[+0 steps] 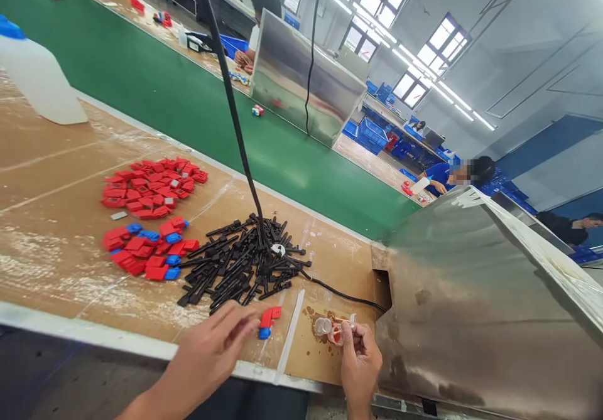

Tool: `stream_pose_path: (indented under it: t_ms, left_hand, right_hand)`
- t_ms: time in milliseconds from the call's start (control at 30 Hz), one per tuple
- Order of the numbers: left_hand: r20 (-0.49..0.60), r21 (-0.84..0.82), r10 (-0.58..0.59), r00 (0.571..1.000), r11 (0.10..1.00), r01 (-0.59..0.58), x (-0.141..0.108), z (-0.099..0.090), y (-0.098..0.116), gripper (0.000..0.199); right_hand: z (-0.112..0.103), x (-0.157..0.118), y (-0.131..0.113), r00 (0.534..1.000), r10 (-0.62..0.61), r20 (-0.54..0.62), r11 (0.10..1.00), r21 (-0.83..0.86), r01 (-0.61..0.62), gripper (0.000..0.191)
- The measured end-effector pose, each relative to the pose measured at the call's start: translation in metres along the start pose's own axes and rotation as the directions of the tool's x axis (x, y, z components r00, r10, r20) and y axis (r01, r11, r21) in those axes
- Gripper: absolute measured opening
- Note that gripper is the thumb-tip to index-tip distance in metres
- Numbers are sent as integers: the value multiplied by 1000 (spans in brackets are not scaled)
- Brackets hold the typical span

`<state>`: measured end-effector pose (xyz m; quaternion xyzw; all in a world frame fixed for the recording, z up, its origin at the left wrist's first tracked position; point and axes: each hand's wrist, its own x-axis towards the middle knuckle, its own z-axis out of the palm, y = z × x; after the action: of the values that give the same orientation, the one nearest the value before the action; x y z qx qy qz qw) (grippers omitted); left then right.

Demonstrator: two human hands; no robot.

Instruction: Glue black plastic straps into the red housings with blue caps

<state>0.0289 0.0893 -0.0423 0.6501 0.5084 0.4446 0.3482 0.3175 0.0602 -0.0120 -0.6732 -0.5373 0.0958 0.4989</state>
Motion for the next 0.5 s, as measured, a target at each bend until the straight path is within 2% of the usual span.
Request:
stream_pose_path:
  t_ms: [133,200,333,500]
  left_hand:
    - [-119,184,45,992,983,-23,10,-29,-13,25]
    - [-103,259,81,991,965,-52,22,-34,-18,23]
    - [-28,366,128,991,924,-109,39,-26,-21,26]
    - [-22,434,128,992,894,-106,42,-17,-20,36]
  right_hand:
    - [1,2,-1,1000,-9,-6,1000,-8,9,52]
    - [2,2,-3,1000,-17,-11,1000,-12,17,51]
    - [2,0,-5,999,-34,-10,999,-10,34,49]
    - [0,-4,-3,999,-34,-23,999,-12,34,48]
